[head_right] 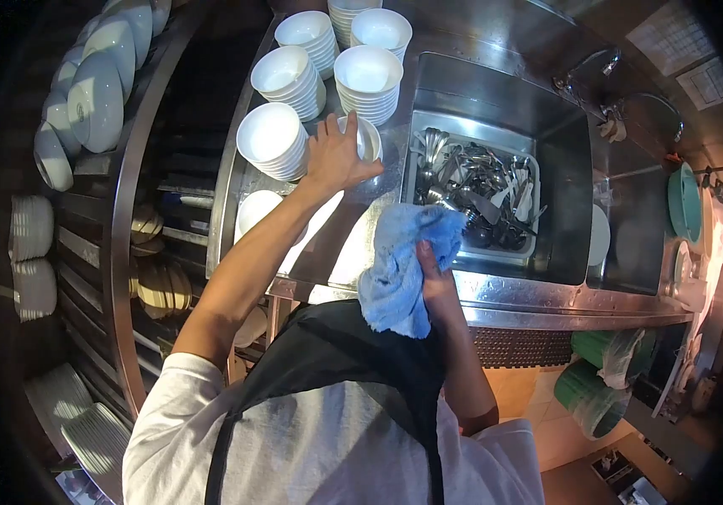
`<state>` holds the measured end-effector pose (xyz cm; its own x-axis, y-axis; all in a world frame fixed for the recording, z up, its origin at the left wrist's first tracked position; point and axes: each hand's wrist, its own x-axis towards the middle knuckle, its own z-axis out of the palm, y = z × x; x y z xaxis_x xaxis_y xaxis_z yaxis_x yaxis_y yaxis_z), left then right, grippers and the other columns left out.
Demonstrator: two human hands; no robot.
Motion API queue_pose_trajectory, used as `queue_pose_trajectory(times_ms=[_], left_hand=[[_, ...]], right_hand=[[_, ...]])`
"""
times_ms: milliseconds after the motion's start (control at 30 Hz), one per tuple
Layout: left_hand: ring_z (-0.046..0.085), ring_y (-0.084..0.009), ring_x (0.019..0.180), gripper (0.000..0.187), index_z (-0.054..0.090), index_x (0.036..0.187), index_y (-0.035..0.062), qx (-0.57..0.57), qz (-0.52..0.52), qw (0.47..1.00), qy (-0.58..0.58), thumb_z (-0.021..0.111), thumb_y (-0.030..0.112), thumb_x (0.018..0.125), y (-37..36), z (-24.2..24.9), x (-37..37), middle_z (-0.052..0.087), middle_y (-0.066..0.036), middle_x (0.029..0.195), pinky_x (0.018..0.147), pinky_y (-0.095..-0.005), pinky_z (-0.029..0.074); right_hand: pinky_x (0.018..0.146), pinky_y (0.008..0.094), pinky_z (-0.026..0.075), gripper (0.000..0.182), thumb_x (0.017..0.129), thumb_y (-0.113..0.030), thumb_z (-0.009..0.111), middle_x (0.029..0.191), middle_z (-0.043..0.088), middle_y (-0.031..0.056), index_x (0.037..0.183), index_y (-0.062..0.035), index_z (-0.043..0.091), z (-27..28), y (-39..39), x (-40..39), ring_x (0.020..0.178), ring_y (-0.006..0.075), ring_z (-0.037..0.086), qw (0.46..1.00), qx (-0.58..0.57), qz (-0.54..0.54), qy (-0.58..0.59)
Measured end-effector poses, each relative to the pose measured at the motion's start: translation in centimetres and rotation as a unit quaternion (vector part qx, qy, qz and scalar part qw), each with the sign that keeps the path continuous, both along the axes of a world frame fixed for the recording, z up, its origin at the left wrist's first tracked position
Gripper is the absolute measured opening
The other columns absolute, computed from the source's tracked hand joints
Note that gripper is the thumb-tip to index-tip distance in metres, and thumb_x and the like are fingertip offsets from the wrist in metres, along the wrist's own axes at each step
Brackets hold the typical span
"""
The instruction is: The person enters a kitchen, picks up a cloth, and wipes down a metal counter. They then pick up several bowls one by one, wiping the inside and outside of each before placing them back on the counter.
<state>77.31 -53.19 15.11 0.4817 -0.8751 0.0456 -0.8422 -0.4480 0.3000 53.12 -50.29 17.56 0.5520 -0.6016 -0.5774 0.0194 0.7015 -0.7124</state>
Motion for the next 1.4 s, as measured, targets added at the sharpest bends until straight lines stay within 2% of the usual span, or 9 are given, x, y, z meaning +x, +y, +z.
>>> queue_pose_trajectory(times_ms=[67, 500, 700, 767, 867, 900, 967, 1033, 1400], left_hand=[[0.039, -0.0444, 0.11, 0.091, 0.035, 0.13, 0.0004, 0.005, 0.01, 1.0, 0.0, 0.067, 0.046, 0.057, 0.0, 0.1, 0.0, 0.037, -0.03, 0.121, 0.085, -0.0535, 0.038], [0.043, -0.0461, 0.105, 0.079, 0.039, 0.13, 0.005, -0.154, -0.026, 0.988, 0.021, 0.063, 0.045, 0.066, 2.9, 3.4, -0.3, 0.04, -0.032, 0.114, 0.088, -0.0469, 0.038], [0.043, -0.022, 0.115, 0.056, 0.021, 0.139, 0.0031, -0.154, -0.063, 0.676, 0.718, 0.04, 0.024, 0.09, 8.0, 3.7, -5.2, 0.045, -0.015, 0.124, 0.101, -0.0318, 0.031], [0.043, -0.0234, 0.116, 0.058, 0.021, 0.138, 0.0031, -0.193, -0.052, 0.64, 0.742, 0.042, 0.026, 0.089, 9.1, 4.1, -6.5, 0.044, -0.015, 0.126, 0.1, -0.0334, 0.031], [0.042, -0.0261, 0.117, 0.063, 0.022, 0.138, 0.0032, -0.286, -0.017, 0.559, 0.778, 0.047, 0.031, 0.087, 10.5, 4.6, -7.3, 0.042, -0.016, 0.128, 0.1, -0.0365, 0.032], [0.04, -0.0293, 0.119, 0.066, 0.025, 0.137, 0.0025, -0.313, -0.066, 0.713, 0.624, 0.048, 0.034, 0.085, 10.9, 5.1, -6.8, 0.04, -0.02, 0.129, 0.1, -0.0381, 0.031], [0.036, -0.0397, 0.118, 0.075, 0.038, 0.131, 0.0011, -0.321, -0.087, 0.854, 0.399, 0.058, 0.04, 0.07, 11.1, 6.8, -6.8, 0.035, -0.028, 0.127, 0.098, -0.0428, 0.03], [0.037, -0.041, 0.115, 0.077, 0.042, 0.128, 0.0024, -0.318, -0.126, 0.895, 0.287, 0.061, 0.037, 0.063, 11.4, 7.1, -6.8, 0.035, -0.029, 0.125, 0.096, -0.0444, 0.031], [0.031, -0.0425, 0.107, 0.08, 0.046, 0.127, 0.0267, -0.167, -0.118, 0.973, 0.11, 0.073, 0.024, 0.051, 13.1, 8.5, -7.1, 0.032, -0.023, 0.12, 0.09, -0.0505, 0.027]], right_hand=[[0.085, 0.032, 0.043, 0.056, 0.086, -0.044, 0.052, 0.104, 0.059, 0.0113, 0.118, 0.0026, 0.048, -0.7, -0.6, 0.6, 0.1, 0.0199, 0.054, 0.959, -0.26, 0.059, 0.095], [0.09, 0.0356, 0.038, 0.035, 0.076, -0.019, 0.061, 0.103, 0.059, 0.0125, 0.107, -0.0026, 0.057, -3.7, -3.7, 4.9, 0.098, 0.0258, 0.054, 0.903, -0.41, -0.05, 0.119], [0.097, 0.0465, 0.03, 0.049, 0.074, -0.046, 0.056, 0.125, 0.047, 0.0137, 0.112, -0.0148, 0.059, 3.1, -0.3, 5.3, 0.113, 0.0306, 0.045, 0.859, -0.491, 0.141, 0.02], [0.098, 0.049, 0.027, 0.066, 0.066, -0.057, 0.057, 0.12, 0.051, 0.0146, 0.112, -0.0095, 0.058, 3.3, 0.2, 4.7, 0.11, 0.0306, 0.047, 0.561, -0.817, 0.078, 0.113], [0.094, 0.0471, 0.032, 0.07, 0.069, -0.061, 0.055, 0.111, 0.055, 0.0181, 0.112, -0.0056, 0.057, 3.7, -1.3, 5.7, 0.103, 0.0325, 0.052, 0.685, -0.726, 0.055, 0.004], [0.094, 0.0471, 0.032, 0.07, 0.069, -0.061, 0.055, 0.111, 0.055, 0.0181, 0.112, -0.0056, 0.057, 3.2, -1.4, 6.0, 0.103, 0.0325, 0.052, 0.683, -0.728, 0.055, 0.0], [0.089, 0.0403, 0.041, 0.058, 0.085, -0.052, 0.039, 0.11, 0.057, 0.0146, 0.118, -0.0059, 0.052, 0.7, -1.5, 6.4, 0.099, 0.0286, 0.055, 0.949, -0.311, 0.038, -0.03], [0.09, 0.0332, 0.044, 0.05, 0.094, -0.042, 0.03, 0.118, 0.052, 0.0097, 0.128, -0.0061, 0.04, -0.6, -1.9, 6.6, 0.103, 0.0208, 0.055, 0.975, 0.153, 0.023, -0.159], [0.091, 0.0297, 0.04, 0.068, 0.084, -0.037, 0.057, 0.126, 0.041, 0.0082, 0.134, -0.0027, 0.027, -2.5, 1.5, 1.5, 0.107, 0.0155, 0.047, 0.992, 0.028, 0.112, -0.052]])
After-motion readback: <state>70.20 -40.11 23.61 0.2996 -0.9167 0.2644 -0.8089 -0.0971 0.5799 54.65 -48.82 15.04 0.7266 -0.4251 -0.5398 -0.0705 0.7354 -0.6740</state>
